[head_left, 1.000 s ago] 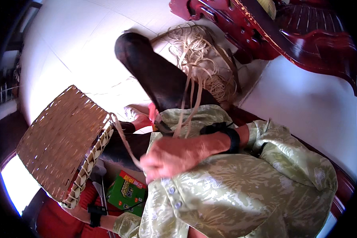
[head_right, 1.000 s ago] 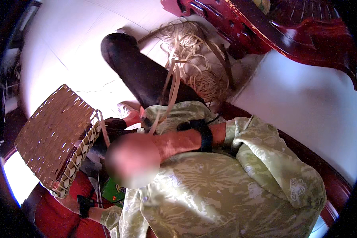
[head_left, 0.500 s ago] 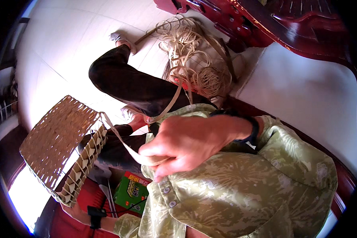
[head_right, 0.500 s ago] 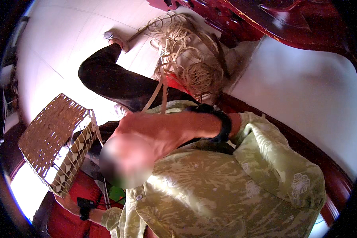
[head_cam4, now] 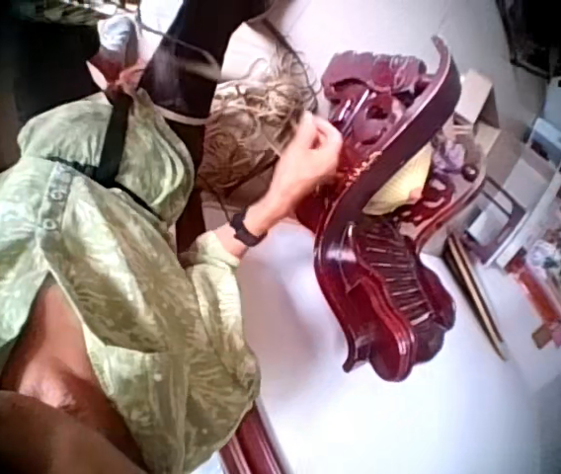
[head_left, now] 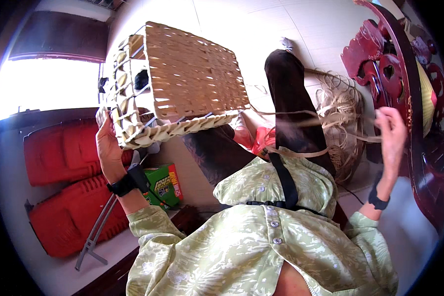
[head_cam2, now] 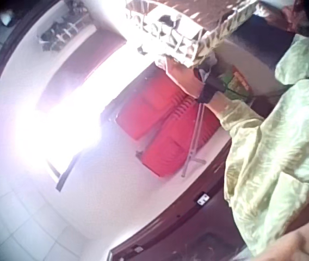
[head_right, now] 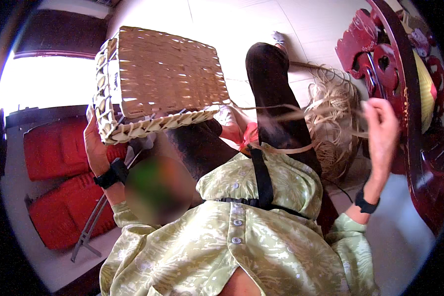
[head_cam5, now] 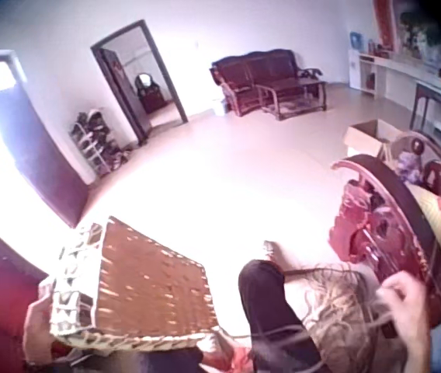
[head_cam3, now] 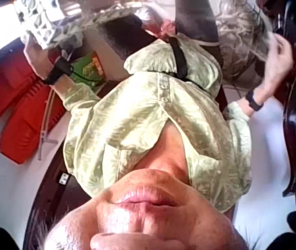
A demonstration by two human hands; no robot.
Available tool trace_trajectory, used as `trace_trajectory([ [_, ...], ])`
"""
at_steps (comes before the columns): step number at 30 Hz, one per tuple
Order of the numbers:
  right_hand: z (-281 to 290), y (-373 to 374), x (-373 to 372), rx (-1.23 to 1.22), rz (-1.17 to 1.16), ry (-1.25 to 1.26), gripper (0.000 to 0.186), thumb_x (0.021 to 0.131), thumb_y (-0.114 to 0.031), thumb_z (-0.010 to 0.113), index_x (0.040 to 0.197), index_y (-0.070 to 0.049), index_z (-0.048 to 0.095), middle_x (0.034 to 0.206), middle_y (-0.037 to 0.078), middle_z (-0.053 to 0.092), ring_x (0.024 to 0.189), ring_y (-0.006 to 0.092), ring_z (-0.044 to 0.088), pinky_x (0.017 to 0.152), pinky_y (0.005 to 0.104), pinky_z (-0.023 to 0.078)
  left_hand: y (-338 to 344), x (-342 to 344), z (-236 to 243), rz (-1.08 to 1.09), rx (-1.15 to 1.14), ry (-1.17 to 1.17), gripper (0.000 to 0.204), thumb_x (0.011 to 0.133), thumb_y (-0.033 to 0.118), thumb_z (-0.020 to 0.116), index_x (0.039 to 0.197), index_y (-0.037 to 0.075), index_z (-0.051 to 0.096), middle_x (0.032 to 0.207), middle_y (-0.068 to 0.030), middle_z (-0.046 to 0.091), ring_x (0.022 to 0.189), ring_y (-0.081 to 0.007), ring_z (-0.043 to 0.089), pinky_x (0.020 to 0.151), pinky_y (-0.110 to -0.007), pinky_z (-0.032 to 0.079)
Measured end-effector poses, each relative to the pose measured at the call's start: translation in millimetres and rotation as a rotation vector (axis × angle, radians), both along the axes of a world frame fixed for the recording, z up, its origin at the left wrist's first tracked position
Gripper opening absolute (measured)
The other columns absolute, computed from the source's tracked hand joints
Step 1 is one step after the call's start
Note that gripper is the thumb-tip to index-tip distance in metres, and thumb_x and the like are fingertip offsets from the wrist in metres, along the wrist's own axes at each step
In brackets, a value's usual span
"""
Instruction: The person weaves a basket by hand, threading strips of material through the frame and wrapping the handle.
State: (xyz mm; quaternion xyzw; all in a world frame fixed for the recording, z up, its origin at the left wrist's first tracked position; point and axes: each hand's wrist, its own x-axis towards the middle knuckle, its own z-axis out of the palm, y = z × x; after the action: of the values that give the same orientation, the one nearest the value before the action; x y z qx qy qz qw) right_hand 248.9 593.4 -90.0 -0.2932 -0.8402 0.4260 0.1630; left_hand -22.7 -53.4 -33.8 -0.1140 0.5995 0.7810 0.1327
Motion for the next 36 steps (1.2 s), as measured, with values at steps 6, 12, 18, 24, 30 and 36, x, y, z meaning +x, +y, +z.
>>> trace_trajectory([
  [6, 26, -96, -96, -0.190, 0.356, 0.035, 0.020, 0.088, -0.017, 0.067, 0.098, 0.000, 0.064, 0.086, 0.005, 0.067, 0.080, 0.0113, 0.061, 0.073, 0.0273, 0.049, 93, 26, 30, 0.096, 0.022, 0.169, 0.012, 0.095, 0.010, 0.056, 0.102, 0.005, 0.065, 0.093, -0.0050, 0.068, 0.077, -0.0108, 0.064, 0.063, -0.020, 0.051],
  [12, 55, -124, -143, 0.095, 0.313, 0.383, 0.051, 0.085, -0.045, 0.069, 0.109, -0.001, 0.062, 0.096, 0.008, 0.066, 0.092, 0.0181, 0.063, 0.081, 0.0311, 0.050, 188, 48, 44, -0.206, -0.100, 0.183, 0.014, 0.094, 0.013, 0.061, 0.096, -0.001, 0.060, 0.078, -0.0151, 0.070, 0.065, -0.0181, 0.069, 0.055, -0.026, 0.048],
  [18, 47, -125, -148, -0.029, 0.468, 0.261, 0.059, 0.088, -0.054, 0.061, 0.106, 0.002, 0.062, 0.092, 0.014, 0.066, 0.087, 0.0235, 0.065, 0.079, 0.0323, 0.051, 235, 52, 31, -0.487, -0.179, 0.231, 0.014, 0.092, 0.013, 0.064, 0.094, -0.001, 0.061, 0.079, -0.0149, 0.070, 0.066, -0.0188, 0.070, 0.050, -0.023, 0.047],
  [24, 29, -118, -113, -0.074, 0.495, 0.170, 0.057, 0.083, -0.052, 0.069, 0.100, 0.002, 0.063, 0.083, 0.006, 0.061, 0.072, 0.0137, 0.057, 0.066, 0.0290, 0.047, 258, 68, 26, -0.589, -0.139, 0.138, 0.018, 0.092, 0.012, 0.064, 0.104, -0.002, 0.063, 0.077, -0.0093, 0.070, 0.066, -0.0144, 0.070, 0.052, -0.022, 0.049],
  [30, -7, -131, -70, -0.276, 0.321, 0.145, 0.047, 0.088, -0.043, 0.068, 0.110, -0.001, 0.063, 0.093, 0.005, 0.060, 0.078, 0.0128, 0.058, 0.067, 0.0266, 0.047, 258, 102, -2, -0.480, -0.156, 0.101, 0.014, 0.092, 0.013, 0.065, 0.097, 0.000, 0.060, 0.078, -0.0069, 0.070, 0.069, -0.0113, 0.067, 0.059, -0.022, 0.050],
  [36, -5, -136, -72, -0.211, 0.327, 0.173, 0.043, 0.088, -0.038, 0.069, 0.110, -0.001, 0.063, 0.094, 0.005, 0.060, 0.079, 0.0135, 0.060, 0.067, 0.0270, 0.047, 262, 123, -11, -0.255, -0.118, 0.074, 0.011, 0.094, 0.012, 0.063, 0.101, 0.004, 0.061, 0.079, -0.0027, 0.069, 0.073, -0.0072, 0.064, 0.066, -0.021, 0.048],
])
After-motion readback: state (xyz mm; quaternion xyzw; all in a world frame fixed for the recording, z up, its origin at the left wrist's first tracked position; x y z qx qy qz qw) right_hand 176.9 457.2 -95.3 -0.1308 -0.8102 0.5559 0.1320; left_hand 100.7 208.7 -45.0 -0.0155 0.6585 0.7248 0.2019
